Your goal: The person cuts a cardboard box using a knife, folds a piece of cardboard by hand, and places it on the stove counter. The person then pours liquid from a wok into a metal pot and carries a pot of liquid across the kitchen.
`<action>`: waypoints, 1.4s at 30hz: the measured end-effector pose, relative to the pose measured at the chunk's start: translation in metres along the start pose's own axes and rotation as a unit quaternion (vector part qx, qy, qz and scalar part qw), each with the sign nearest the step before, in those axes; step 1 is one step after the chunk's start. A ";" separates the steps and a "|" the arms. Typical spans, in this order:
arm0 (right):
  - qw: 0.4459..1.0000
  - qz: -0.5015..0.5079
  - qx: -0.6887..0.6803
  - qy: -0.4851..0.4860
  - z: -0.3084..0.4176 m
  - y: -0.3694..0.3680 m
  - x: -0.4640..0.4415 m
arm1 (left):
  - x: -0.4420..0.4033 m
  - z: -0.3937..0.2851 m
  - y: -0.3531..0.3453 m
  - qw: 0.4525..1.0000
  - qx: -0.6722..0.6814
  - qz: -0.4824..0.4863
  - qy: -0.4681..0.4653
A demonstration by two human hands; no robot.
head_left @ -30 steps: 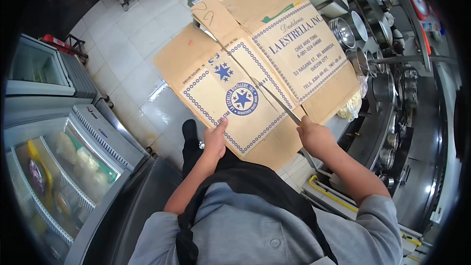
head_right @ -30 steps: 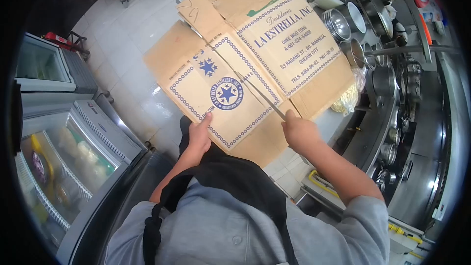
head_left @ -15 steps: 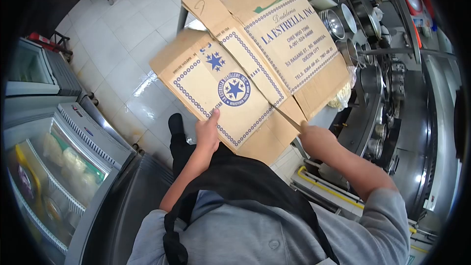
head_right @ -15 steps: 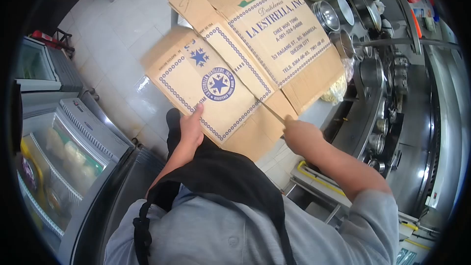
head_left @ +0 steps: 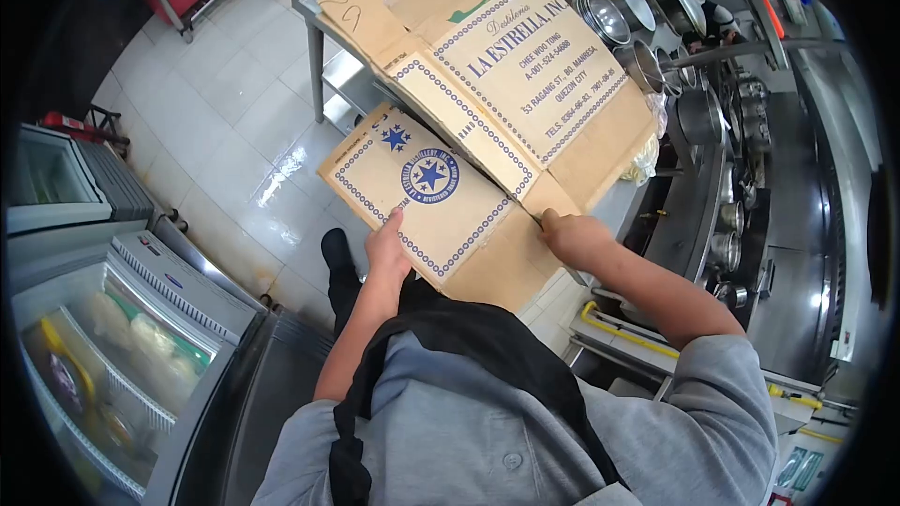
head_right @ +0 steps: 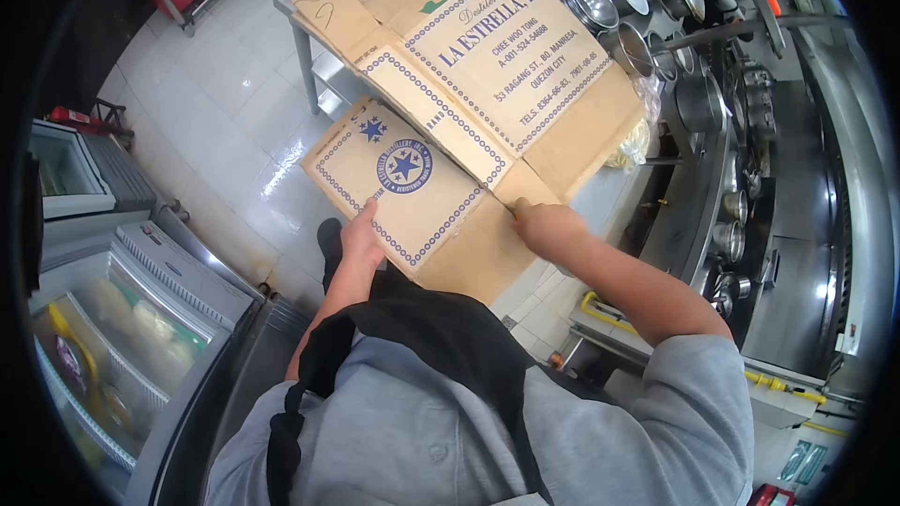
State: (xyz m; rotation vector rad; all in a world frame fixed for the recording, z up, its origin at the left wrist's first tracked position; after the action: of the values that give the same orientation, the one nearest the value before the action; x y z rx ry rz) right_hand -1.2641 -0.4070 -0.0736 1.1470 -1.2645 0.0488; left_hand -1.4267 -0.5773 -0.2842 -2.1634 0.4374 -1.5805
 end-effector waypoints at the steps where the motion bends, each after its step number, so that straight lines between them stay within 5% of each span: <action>1: 1.000 -0.001 -0.008 0.002 0.007 0.007 0.004 | -0.003 0.001 0.004 1.000 -0.010 -0.006 -0.001; 9: 1.000 0.019 -0.012 0.005 -0.007 0.015 0.026 | -0.011 0.013 0.011 0.999 0.011 -0.028 -0.014; 14: 0.995 0.017 -0.087 0.038 -0.035 -0.031 -0.034 | 0.033 0.022 -0.006 0.995 -0.011 0.067 -0.067; 16: 0.999 0.007 -0.046 -0.001 -0.006 -0.019 -0.035 | 0.059 0.023 -0.016 0.990 -0.040 0.036 -0.128; 18: 0.978 0.085 0.160 0.104 0.020 -0.020 -0.044 | 0.080 0.014 -0.020 0.956 -0.206 -0.003 -0.208; 20: 0.961 0.141 0.193 0.138 0.024 -0.018 -0.055 | 0.081 0.012 -0.014 0.930 -0.276 -0.023 -0.243; 22: 0.982 0.164 0.095 0.007 0.005 0.006 -0.039 | 0.075 0.010 -0.009 0.925 -0.262 -0.047 -0.273; 25: 0.998 -0.026 0.013 0.064 -0.006 0.025 0.012 | 0.067 0.003 -0.008 0.957 -0.155 -0.010 -0.246; 29: 0.999 0.004 -0.010 0.034 -0.012 0.034 0.038 | 0.058 -0.005 -0.012 0.964 -0.161 0.032 -0.207; 31: 0.986 0.108 -0.113 0.050 -0.012 0.039 0.037 | 0.061 -0.010 -0.013 0.963 -0.157 0.048 -0.215; 34: 1.000 0.004 -0.016 0.014 -0.009 0.007 -0.008 | 0.084 -0.017 -0.026 0.942 -0.236 0.057 -0.233; 36: 0.992 0.025 0.102 0.073 0.009 -0.006 -0.037 | 0.100 -0.014 -0.028 0.913 -0.324 0.035 -0.246; 38: 0.967 0.227 0.110 0.046 0.021 0.005 -0.066 | 0.117 -0.005 -0.036 0.850 -0.411 0.026 -0.327; 42: 0.973 0.194 0.122 0.008 0.029 0.049 -0.018 | 0.111 0.001 -0.021 0.883 -0.341 -0.006 -0.322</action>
State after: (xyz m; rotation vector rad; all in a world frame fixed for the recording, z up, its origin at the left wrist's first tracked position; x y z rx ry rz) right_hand -1.3203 -0.3934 -0.0595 1.0866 -1.4817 0.5172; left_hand -1.3916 -0.6129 -0.1828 -3.0277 0.8330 -0.6377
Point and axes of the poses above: each hand's wrist, its own x-axis away from the middle knuckle, its own y-axis out of the back of the hand, z = x × y, the point moved 7 cm from there along -x, towards the middle knuckle, and after that the axes turned 3 degrees about -x, right-handed, at the moved point
